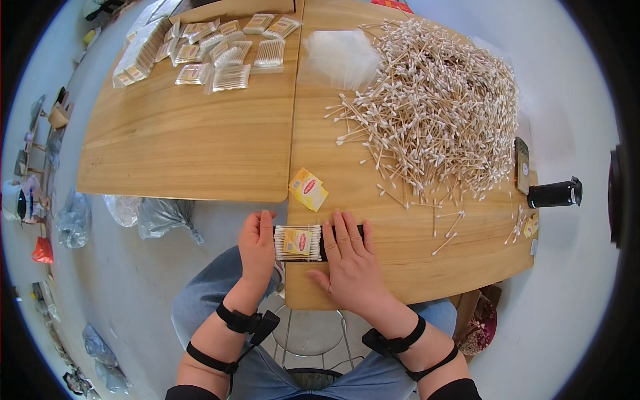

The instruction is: The recorder is counting cotton swabs and placing them into small clear plastic bags.

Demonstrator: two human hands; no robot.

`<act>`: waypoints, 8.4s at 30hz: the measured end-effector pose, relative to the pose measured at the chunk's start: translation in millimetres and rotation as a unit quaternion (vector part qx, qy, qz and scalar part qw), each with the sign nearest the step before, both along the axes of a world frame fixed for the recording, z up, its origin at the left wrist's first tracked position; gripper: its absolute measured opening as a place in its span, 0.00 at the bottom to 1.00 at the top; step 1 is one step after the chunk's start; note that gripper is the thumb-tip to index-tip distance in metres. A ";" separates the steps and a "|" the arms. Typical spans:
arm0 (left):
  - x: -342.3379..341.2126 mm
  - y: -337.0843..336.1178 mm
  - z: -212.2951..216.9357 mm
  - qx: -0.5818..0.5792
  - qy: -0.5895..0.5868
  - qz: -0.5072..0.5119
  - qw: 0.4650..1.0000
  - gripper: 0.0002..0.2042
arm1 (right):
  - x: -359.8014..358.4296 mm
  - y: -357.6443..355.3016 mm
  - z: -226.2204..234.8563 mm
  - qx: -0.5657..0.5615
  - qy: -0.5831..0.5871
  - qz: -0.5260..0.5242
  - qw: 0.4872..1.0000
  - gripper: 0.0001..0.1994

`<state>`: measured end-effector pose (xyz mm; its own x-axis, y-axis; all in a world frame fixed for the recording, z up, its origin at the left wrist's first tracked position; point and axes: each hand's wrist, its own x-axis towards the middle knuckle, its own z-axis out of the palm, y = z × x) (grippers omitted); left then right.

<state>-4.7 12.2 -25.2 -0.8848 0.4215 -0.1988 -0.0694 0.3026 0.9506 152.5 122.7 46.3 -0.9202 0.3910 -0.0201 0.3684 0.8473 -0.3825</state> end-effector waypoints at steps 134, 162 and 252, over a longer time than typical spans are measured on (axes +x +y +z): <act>77.3 100.1 62.5 -0.044 0.383 -0.326 0.863 0.13 | 74.5 112.0 6.9 -0.139 0.147 -0.119 0.972 0.03; 67.4 99.1 71.1 0.008 0.366 -0.460 0.809 0.07 | 67.1 123.0 -3.6 -0.052 0.237 -0.221 0.945 0.08; 72.7 116.6 51.5 -0.056 0.402 -0.353 0.843 0.22 | 65.1 112.2 -3.7 -0.064 0.153 -0.190 0.968 0.03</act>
<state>68.0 128.7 26.3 -0.2896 0.9179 0.2711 0.8184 0.0906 0.5675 217.5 234.8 42.6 -0.6806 0.7151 0.1593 0.4978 0.6109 -0.6156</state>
